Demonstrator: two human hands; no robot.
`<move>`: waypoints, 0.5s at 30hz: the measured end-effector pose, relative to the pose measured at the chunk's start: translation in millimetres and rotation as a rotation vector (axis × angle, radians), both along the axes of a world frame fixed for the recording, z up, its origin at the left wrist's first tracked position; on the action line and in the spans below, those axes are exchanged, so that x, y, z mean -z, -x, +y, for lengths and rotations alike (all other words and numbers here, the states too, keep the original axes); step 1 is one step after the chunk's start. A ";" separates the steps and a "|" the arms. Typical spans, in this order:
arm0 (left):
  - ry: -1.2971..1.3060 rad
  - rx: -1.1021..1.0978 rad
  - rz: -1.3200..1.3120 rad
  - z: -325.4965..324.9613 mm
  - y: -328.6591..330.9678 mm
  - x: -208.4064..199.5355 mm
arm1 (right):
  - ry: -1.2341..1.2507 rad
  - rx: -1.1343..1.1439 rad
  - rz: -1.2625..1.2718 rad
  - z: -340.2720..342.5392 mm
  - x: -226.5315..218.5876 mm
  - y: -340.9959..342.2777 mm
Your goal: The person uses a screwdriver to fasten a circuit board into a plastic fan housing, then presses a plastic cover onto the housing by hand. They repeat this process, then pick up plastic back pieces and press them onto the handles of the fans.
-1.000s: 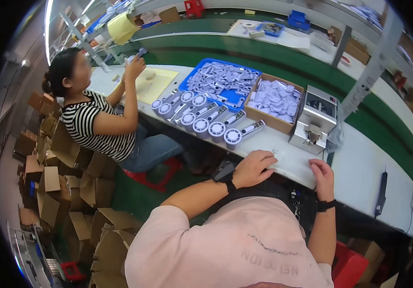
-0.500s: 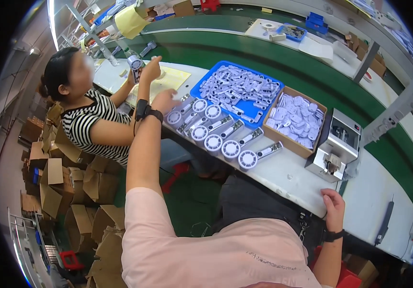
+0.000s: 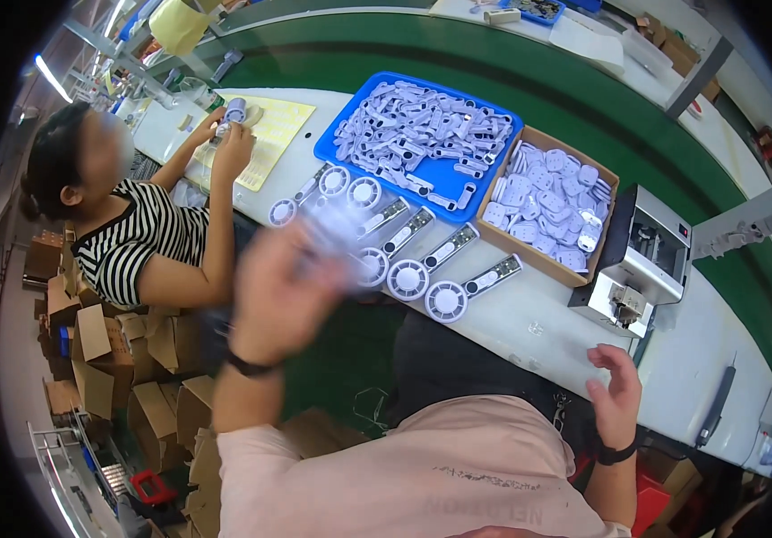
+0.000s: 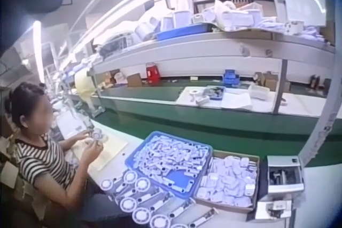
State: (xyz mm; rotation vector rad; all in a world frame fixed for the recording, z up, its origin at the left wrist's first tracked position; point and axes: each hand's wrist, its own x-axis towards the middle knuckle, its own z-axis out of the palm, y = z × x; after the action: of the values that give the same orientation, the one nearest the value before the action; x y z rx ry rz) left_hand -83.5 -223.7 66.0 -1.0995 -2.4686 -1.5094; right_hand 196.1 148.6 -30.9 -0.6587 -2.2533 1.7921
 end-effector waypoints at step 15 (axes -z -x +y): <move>-0.046 0.529 -0.101 173.3 -109.8 99.0 | -0.007 0.185 0.203 15.0 18.5 -10.7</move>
State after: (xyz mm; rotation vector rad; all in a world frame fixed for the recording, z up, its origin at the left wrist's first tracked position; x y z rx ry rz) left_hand 26.3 -50.4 -33.0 -1.8130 -2.2955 -1.7648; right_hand 206.8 163.6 -49.3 -0.6300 -1.9969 1.6806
